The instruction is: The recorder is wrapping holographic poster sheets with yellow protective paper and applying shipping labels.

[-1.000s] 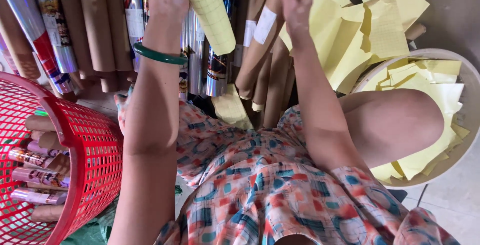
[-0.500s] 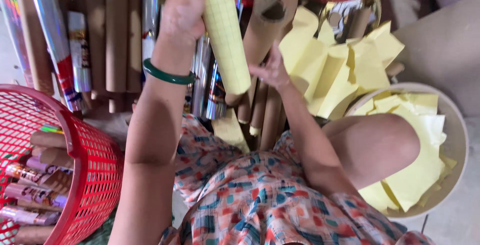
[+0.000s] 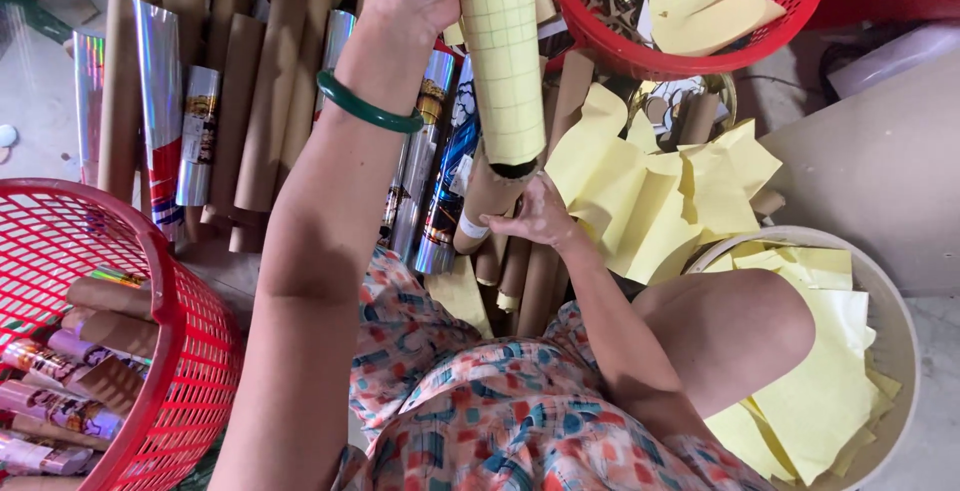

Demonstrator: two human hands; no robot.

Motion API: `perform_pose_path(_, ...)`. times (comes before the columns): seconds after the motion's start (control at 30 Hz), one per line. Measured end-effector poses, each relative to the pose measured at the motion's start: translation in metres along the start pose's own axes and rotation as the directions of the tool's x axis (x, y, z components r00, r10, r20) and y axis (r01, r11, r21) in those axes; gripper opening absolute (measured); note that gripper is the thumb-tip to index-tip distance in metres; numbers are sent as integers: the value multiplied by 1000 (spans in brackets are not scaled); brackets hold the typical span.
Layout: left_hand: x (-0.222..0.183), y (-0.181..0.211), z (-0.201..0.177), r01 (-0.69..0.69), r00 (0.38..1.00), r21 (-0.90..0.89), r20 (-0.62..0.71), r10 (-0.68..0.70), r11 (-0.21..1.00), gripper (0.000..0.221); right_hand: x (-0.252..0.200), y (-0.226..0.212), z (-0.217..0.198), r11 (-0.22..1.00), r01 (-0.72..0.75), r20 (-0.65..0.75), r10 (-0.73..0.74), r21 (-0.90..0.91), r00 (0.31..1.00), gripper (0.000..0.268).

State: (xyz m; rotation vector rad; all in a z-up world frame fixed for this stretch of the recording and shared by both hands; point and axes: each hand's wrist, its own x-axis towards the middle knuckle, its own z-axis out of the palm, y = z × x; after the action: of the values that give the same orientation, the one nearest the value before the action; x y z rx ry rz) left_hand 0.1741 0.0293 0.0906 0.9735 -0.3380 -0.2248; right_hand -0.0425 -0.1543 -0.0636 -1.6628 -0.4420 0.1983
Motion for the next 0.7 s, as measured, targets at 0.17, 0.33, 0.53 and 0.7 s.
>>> perform_pose_path(0.17,-17,7,22,-47,997,224,71,32,973,27,2,-2,6,965,4,70,-23,262,997,71)
perform_pose_path(0.33,-58,54,79,-140,986,542,150,69,829,35,6,10,6,998,28,62,-25,-53,998,57)
perform_pose_path(0.53,-91,15,78,-554,818,592,517,251,586,66,6,22,11,984,-43,3,43,172,999,61)
perform_pose_path(0.7,-124,-44,55,-170,985,757,158,75,631,87,7,43,4,998,-49,-87,51,29,995,72)
